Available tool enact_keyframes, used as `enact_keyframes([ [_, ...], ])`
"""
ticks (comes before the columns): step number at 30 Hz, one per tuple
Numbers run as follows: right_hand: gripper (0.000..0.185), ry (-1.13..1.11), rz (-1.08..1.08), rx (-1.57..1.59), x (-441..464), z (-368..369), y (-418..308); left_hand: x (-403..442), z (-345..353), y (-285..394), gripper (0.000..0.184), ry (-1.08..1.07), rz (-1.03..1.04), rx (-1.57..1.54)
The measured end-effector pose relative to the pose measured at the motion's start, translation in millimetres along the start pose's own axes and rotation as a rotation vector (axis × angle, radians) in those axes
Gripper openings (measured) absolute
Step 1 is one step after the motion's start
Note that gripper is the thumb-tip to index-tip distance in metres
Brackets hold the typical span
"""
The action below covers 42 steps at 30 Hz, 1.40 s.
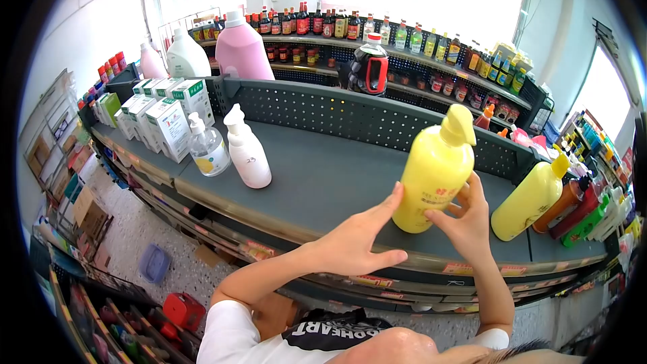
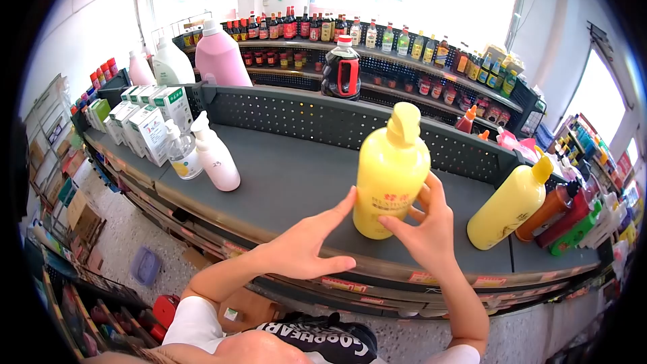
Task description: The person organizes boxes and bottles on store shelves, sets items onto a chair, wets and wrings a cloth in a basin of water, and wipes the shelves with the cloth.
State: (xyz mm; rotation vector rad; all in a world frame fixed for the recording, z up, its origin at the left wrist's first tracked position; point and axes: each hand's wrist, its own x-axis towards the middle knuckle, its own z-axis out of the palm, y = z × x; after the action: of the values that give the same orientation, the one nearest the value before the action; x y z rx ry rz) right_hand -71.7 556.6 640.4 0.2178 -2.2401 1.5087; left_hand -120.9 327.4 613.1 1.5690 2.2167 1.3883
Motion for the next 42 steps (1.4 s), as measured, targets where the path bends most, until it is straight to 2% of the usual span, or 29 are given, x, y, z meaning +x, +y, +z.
enact_keyframes([
  [9, 0.077, -0.118, -0.028, 0.100, 23, 60, -11, -47, -30, -5, 0.097, 0.185, -0.048, 0.072],
  [18, 0.079, -0.109, -0.083, 0.091, 36, 114, -17, -74, -56, -19, 0.088, 0.364, -0.072, 0.136],
  [22, 0.081, -0.071, -0.185, 0.007, 41, 131, -5, -84, -67, -25, 0.085, 0.386, -0.105, 0.071],
  [29, 0.079, -0.140, -0.053, 0.005, 42, 144, -22, -92, -76, -38, 0.085, 0.388, -0.112, 0.020],
  [42, 0.081, -0.012, -0.141, -0.088, 44, 163, -8, -94, -80, -57, 0.084, 0.412, -0.078, -0.048],
])
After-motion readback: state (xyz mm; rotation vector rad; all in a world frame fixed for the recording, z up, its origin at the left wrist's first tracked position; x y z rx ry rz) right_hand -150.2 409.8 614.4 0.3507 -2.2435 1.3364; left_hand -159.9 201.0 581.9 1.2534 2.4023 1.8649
